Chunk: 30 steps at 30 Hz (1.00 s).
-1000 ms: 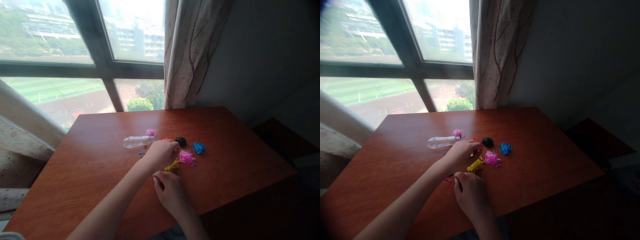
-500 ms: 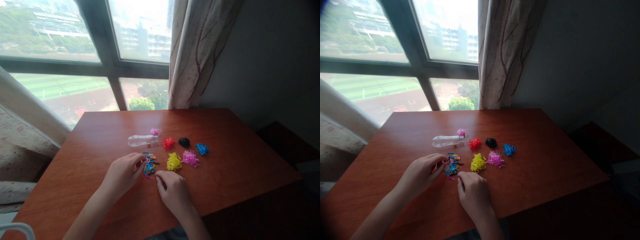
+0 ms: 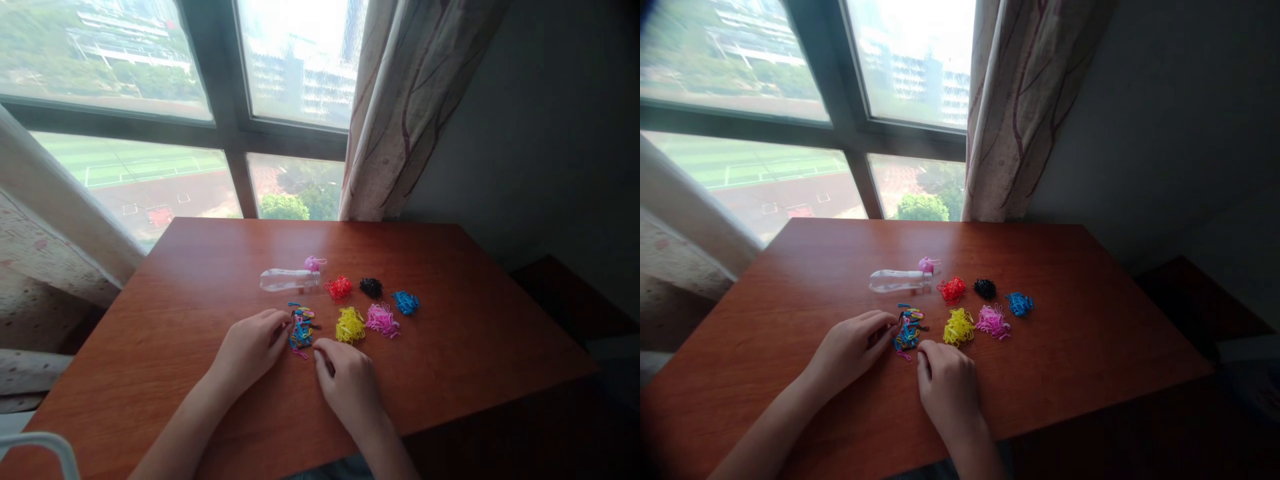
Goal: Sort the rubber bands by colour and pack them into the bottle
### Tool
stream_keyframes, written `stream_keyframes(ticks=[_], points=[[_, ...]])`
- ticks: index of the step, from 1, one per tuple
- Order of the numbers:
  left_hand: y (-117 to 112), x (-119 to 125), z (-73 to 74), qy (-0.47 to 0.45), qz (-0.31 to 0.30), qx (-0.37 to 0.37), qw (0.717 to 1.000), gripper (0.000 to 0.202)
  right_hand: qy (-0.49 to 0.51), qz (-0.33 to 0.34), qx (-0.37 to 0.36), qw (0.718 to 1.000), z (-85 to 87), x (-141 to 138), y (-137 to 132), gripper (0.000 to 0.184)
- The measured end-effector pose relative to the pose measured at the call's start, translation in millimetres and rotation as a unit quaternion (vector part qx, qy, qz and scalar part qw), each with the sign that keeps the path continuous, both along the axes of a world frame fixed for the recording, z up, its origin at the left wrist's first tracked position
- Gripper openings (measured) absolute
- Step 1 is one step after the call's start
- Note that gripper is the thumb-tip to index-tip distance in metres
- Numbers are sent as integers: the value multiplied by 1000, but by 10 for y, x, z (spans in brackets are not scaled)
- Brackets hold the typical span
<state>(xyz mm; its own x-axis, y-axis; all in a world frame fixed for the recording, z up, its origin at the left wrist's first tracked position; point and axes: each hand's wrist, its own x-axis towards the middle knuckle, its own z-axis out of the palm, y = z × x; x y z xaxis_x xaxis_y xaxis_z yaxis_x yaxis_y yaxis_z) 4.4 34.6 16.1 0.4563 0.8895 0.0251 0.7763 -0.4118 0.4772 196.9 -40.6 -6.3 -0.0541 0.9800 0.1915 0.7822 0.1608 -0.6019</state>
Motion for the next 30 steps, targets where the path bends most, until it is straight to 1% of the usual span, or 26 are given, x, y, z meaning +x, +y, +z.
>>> stream_keyframes(ticks=[3, 7, 14, 17, 23, 26, 30], points=[[-13, 12, 14, 7, -9, 0, 1000, 20, -18, -17, -13, 1000, 22, -37, 27, 16], [-20, 11, 35, 13, -7, 5, 1000, 22, -25, -25, -27, 999, 43, -82, 63, 13], [-18, 14, 58, 13, -9, 9, 1000, 21, -32, -16, -26, 999, 47, -93, 69, 12], [-18, 18, 66, 10, -9, 12, 1000, 20, -41, -21, -23, 999, 67, -121, 84, 14], [-20, 9, 84, 11, -6, 7, 1000, 21, -110, -65, -62, 990, 156, -256, 153, 10], [-27, 2, 87, 12, -3, 4, 1000, 22, -142, -73, -76, 984, 207, -306, 182, 9], [-38, 1, 96, 8, -2, 4, 1000, 21, -156, -74, -92, 981, 233, -327, 195, 10]])
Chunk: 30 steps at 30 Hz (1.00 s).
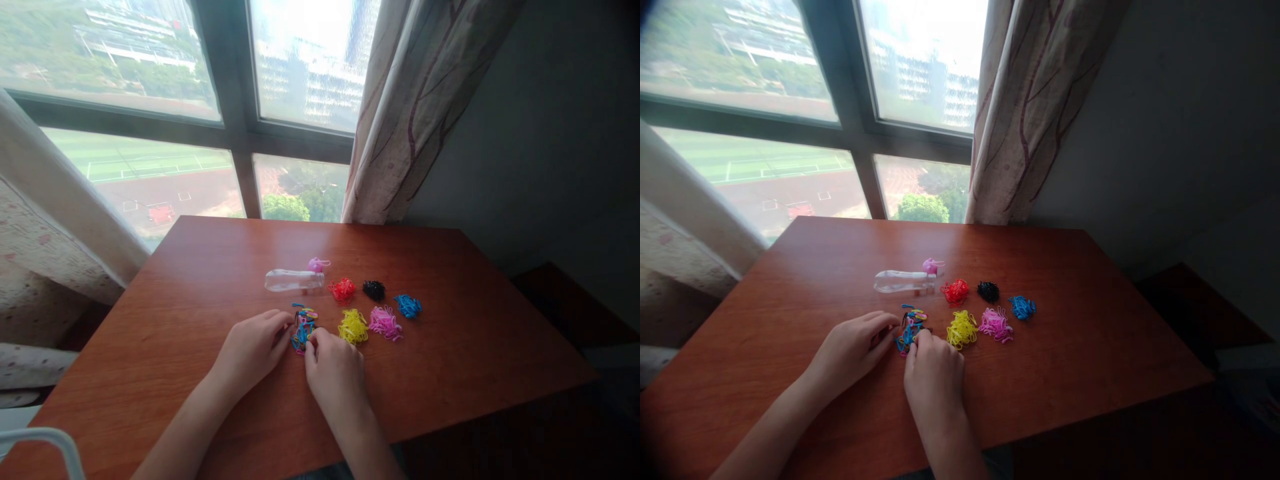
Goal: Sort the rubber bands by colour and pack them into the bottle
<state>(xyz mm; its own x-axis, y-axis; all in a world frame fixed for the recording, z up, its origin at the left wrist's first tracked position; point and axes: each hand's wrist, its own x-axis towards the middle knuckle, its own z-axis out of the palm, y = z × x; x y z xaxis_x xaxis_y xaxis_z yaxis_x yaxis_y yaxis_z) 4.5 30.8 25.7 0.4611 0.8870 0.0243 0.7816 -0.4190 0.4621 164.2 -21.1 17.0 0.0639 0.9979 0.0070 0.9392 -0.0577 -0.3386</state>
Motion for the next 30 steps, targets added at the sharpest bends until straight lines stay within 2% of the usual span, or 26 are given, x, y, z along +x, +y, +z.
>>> stream_keyframes(ticks=[4, 10, 14, 17, 21, 25, 27, 30], points=[[-2, 6, 11, -1, 3, 0, 1000, 20, 24, -6, 13, 1000, -24, 25, -12, 11], [-3, 0, 3, 0, 3, 7, 1000, 21, 125, -4, 56, 991, -8, 88, -61, 13], [-1, -14, -28, -2, 3, 9, 1000, 22, 156, -14, 101, 982, 37, 265, -90, 19], [4, -20, -50, -9, -1, 9, 1000, 22, 148, -59, 133, 978, 48, 606, -76, 24], [5, -21, -55, -10, -7, 5, 1000, 22, 110, -153, 147, 971, 9, 1285, -5, 31], [10, -23, -58, -7, -8, 5, 1000, 22, 88, -232, 154, 956, -108, 1918, 91, 36], [14, -26, -67, -4, -10, 6, 1000, 22, 101, -241, 146, 954, -182, 2124, 139, 39], [19, -32, -77, 5, -11, 4, 1000, 22, 114, -236, 133, 956, -274, 2277, 205, 40]])
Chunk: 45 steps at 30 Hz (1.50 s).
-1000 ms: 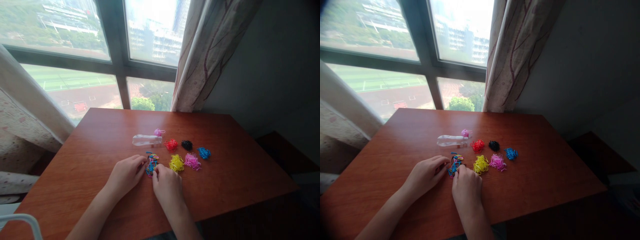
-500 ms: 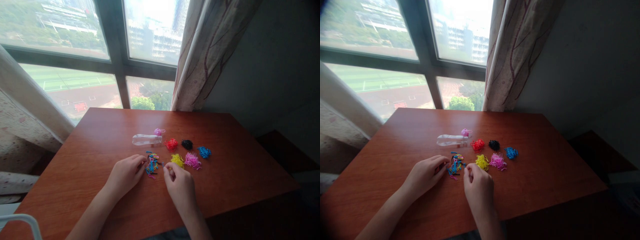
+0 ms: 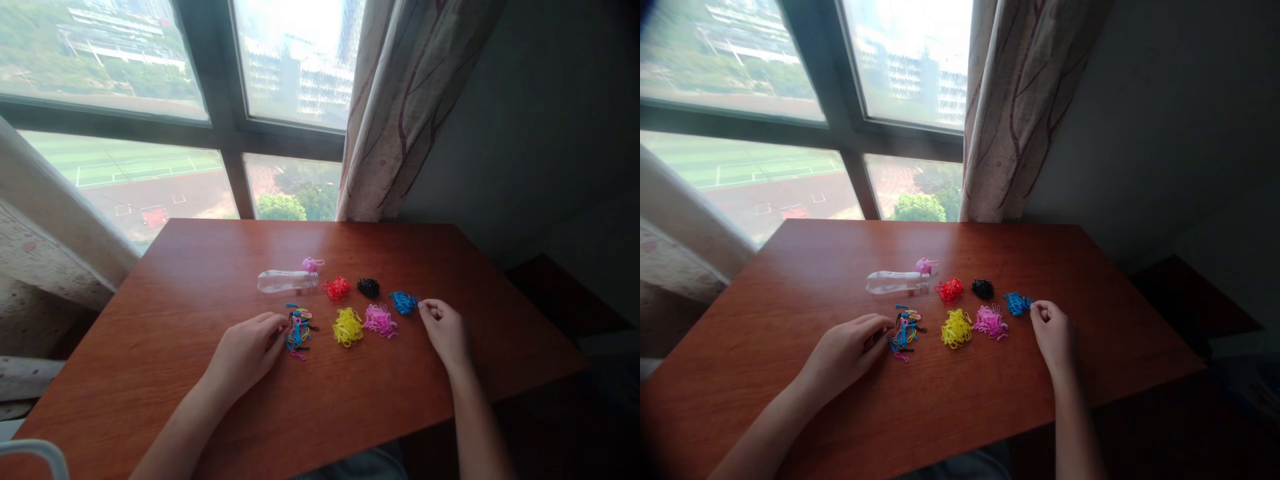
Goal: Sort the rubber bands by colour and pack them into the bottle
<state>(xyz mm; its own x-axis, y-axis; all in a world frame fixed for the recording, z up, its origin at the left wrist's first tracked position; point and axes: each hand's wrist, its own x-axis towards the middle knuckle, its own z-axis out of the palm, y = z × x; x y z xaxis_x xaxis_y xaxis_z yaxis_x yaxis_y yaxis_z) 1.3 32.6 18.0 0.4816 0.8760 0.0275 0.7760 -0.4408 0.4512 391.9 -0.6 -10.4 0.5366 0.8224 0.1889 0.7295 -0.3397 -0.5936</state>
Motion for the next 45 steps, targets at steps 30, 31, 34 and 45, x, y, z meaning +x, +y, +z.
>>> stream_keyframes(ticks=[30, 31, 34, 45], points=[[0, -9, 11, -16, -15, -10, 1000, 20, 76, 250, 64, 963, 237, -1587, -294, 20], [-6, -2, 19, -16, -22, -12, 1000, 19, 76, 266, 57, 959, 196, -1670, -314, 19], [-37, 31, 41, -6, -41, -15, 999, 19, 75, 295, 40, 952, 81, -1851, -361, 15], [-89, 121, 67, 12, -82, -35, 996, 19, 50, 321, 32, 945, -1, -1929, -411, 14]])
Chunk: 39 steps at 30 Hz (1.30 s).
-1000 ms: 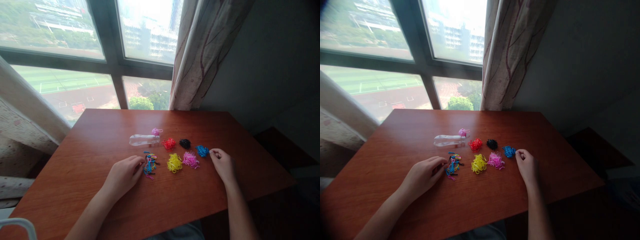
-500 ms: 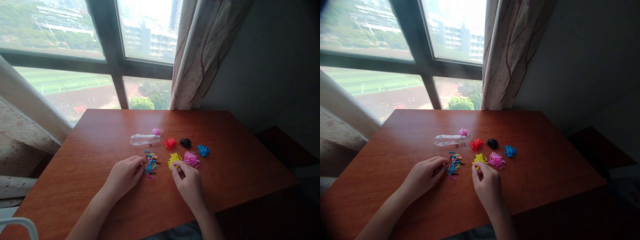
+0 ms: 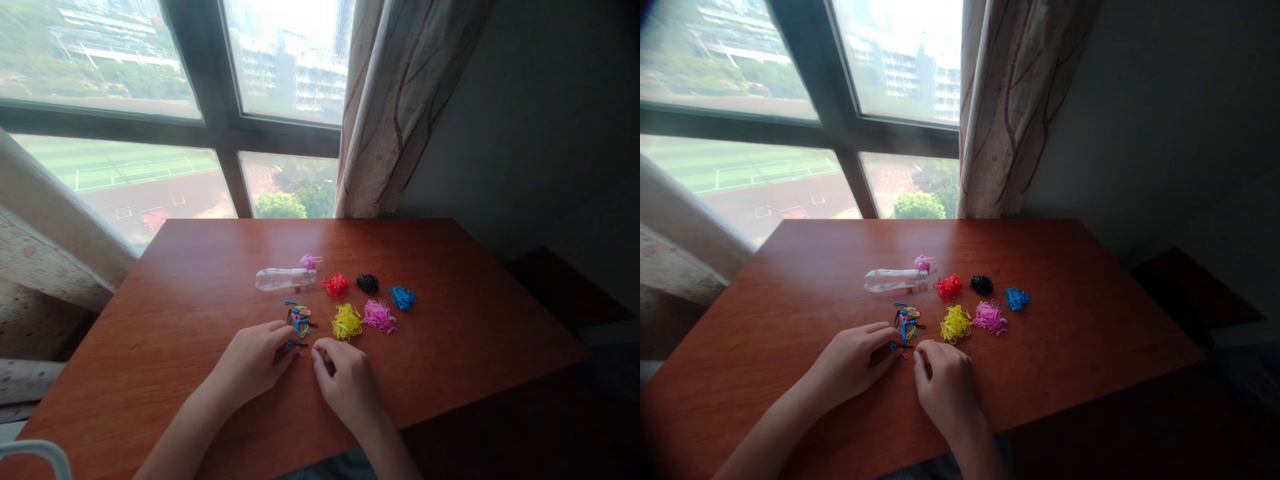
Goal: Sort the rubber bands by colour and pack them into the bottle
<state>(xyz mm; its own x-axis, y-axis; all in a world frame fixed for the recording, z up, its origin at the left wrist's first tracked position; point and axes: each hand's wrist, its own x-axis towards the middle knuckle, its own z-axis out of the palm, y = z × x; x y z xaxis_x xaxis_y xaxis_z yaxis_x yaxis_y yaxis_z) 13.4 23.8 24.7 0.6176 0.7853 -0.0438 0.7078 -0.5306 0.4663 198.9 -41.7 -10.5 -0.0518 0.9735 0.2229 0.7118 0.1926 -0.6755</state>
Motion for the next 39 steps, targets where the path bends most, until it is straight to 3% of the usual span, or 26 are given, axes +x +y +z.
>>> stream_keyframes(ticks=[8, 23, 32, 39], points=[[6, -12, -9, 8, -6, 17, 1000, 19, -2, 0, 7, 1000, -13, 0, -7, 14], [78, -173, -4, -6, 42, 38, 998, 24, -3, 6, -4, 1000, 30, 0, -7, 15], [-7, -19, 23, 10, -14, 24, 1000, 20, -12, 6, 0, 1000, 40, 4, -7, 14], [-2, -12, -5, -6, -10, 8, 1000, 20, -6, 7, 2, 1000, 29, 0, -19, 14]])
